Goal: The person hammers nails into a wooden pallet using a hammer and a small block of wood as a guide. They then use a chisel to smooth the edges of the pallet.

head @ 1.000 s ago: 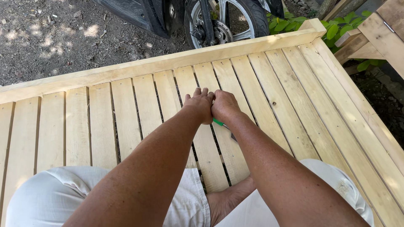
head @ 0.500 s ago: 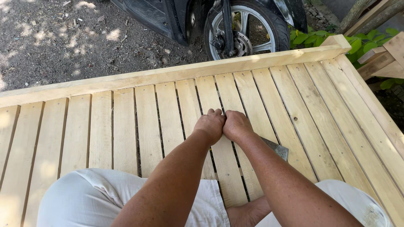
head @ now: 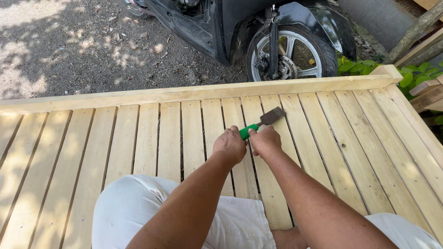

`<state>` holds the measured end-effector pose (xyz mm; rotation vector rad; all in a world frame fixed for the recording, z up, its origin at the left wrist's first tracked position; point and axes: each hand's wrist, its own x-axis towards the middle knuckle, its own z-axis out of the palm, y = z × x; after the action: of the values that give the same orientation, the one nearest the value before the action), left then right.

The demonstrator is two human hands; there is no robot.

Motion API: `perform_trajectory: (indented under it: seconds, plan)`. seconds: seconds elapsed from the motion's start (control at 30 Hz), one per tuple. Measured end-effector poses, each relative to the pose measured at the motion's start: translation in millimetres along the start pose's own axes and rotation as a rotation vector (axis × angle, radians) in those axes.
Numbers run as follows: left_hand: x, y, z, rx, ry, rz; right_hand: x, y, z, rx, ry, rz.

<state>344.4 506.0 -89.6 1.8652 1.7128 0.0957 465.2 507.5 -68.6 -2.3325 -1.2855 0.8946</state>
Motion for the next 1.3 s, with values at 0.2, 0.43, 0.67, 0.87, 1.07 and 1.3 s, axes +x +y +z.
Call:
perform_trajectory:
  seconds: [0.2, 0.43, 0.67, 0.87, 1.07, 1.3]
  plan:
    - [-5.6, -14.4, -12.6, -0.345, -0.151, -0.194, -15.9, -23.9, 18.9, 0.327, -0.097, 0.085]
    - [-12.8, -24.5, -13.2, -1.079, -0.227, -0.326, -13.7, -34.6, 22.3, 0.48, -0.21, 0.084]
    - [-21.5, -16.6, -26.5, -1.127, -0.348, -0.281, 21.3, -30.8, 34.2, 0.784, -0.301, 0.105]
    - [16.0, -18.3, 0.5, -0.808, -0.369, -0.213, 27.1, -13.9, 26.7, 0.746, -0.217, 0.013]
    - [93.0, -46.7, -28.6, -0.026, -0.137, -0.044, 3.5, -18.6, 33.4, 0.322, -0.082, -0.019]
    - [75.2, -39.9, -39.7, 0.017, -0.089, -0.148, -18.5, -16.0, 40.9, -0.145, -0.031, -0.209]
